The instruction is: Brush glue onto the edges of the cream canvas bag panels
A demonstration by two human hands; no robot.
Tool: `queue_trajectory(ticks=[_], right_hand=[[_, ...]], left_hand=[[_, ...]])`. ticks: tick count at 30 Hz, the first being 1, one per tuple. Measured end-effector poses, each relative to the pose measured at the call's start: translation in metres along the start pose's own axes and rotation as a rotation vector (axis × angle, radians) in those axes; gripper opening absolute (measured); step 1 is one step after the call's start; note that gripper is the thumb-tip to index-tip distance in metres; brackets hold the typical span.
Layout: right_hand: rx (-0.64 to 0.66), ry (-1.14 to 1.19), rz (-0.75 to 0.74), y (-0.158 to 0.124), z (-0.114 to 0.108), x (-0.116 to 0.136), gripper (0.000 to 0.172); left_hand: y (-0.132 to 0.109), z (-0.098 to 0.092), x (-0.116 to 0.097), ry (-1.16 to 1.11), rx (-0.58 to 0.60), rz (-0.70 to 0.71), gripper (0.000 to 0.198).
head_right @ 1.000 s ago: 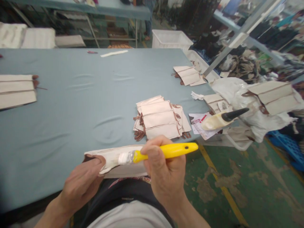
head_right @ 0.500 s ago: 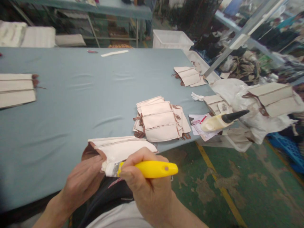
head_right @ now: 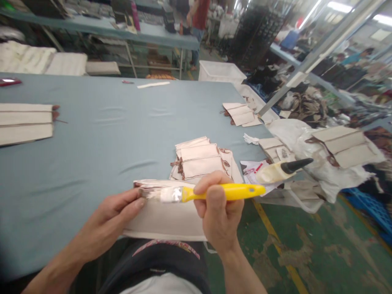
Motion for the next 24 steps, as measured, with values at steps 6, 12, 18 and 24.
queue_trajectory(ticks=[6, 12, 18, 24], right_hand=[[0.18, 0.029, -0.103, -0.004, 0.011, 0.01, 0.047], [0.275, -0.232, -0.274, 0.005, 0.019, 0.007, 0.036], [0.217, -0.297, -0.306, 0.004, 0.018, 0.005, 0.045], [0.19, -0.363, -0.198, 0.006, 0.015, -0.011, 0.045]], left_hand=[[0.004, 0.002, 0.022, -0.337, 0.179, -0.259, 0.054], [0.007, 0.012, 0.02, -0.401, 0.217, -0.25, 0.056], [0.003, 0.02, 0.031, -0.592, 0.223, -0.336, 0.048], [0.006, 0.02, 0.035, -0.549, 0.212, -0.308, 0.047]])
Point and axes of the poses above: each hand's wrist, its own y-axis towards the middle knuckle, its own z-axis out of the palm, x = y × z, the point moved 9 cm from there along y, towards the middle knuckle, and after that the axes turned 1 degree about -z, right-handed, at the moved point
